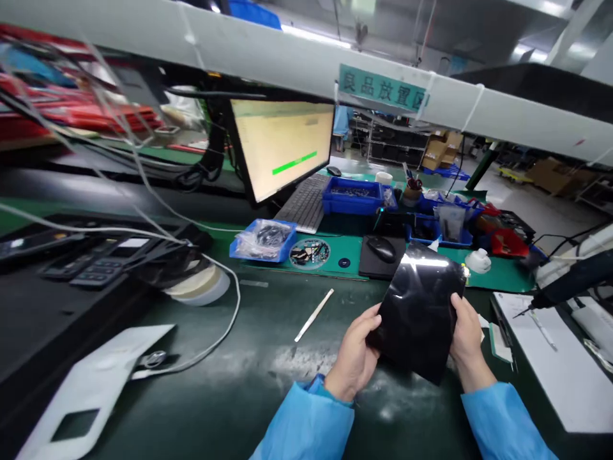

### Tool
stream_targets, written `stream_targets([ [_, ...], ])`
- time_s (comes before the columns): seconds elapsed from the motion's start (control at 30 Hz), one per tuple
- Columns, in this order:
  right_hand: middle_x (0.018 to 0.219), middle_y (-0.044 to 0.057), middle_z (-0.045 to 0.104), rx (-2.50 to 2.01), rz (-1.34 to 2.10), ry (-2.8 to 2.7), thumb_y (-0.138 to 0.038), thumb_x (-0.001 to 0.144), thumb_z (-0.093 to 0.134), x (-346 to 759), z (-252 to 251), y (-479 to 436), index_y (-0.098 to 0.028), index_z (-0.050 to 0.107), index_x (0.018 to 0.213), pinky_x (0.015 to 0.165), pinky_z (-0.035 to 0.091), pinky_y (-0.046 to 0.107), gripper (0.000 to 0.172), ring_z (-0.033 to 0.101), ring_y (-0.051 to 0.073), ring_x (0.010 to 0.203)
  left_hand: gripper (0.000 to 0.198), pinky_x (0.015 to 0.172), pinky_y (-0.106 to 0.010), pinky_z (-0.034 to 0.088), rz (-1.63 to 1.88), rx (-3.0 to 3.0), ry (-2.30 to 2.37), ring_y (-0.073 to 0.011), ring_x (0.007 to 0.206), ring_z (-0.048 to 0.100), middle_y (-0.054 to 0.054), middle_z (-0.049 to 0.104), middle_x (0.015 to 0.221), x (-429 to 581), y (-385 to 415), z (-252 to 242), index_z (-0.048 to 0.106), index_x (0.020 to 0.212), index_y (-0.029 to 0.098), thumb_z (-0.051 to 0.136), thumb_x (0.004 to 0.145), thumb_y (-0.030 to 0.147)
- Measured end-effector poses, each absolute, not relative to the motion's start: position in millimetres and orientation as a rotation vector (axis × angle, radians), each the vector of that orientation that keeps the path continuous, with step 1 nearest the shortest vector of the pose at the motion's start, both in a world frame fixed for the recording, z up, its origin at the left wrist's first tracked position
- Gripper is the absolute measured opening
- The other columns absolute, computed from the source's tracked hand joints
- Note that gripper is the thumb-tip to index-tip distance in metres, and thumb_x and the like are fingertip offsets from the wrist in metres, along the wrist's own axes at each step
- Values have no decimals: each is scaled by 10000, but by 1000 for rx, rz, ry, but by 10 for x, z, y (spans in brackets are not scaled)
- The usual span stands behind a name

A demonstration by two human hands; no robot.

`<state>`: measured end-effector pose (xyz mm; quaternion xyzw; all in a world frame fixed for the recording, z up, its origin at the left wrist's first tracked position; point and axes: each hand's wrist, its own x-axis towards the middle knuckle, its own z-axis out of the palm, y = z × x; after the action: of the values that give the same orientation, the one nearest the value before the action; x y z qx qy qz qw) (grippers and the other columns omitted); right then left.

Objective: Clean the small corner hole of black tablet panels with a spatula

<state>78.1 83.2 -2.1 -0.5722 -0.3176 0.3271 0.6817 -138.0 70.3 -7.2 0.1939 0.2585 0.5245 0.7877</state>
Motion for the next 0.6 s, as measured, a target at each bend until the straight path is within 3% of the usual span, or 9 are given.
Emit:
stream_targets([
  [0.17,861,5,785,-1332,800,-694,-540,762,823,946,-129,797,-254,785,841,729,573,319,299,706,229,836,348,1103,-427,484,978,540,635,-329,1201,696,-104,816,1115,-1385,690,-136,814,1083,167,791,784,344],
  [0.33,839,22,783,-1287,946,-726,-617,716,838,897,-95,750,-252,794,846,728,575,349,389,711,247,785,384,1029,-434,521,854,695,695,-324,1102,731,-115,810,1104,-1351,638,-175,791,1115,162,850,787,354],
  [0.6,758,26,756,-1232,996,-748,-676,705,832,845,-57,735,-240,773,817,692,558,344,454,707,247,747,479,1038,-401,514,868,925,785,-302,1178,689,-104,777,1233,-1337,597,-257,737,1222,182,865,812,396],
])
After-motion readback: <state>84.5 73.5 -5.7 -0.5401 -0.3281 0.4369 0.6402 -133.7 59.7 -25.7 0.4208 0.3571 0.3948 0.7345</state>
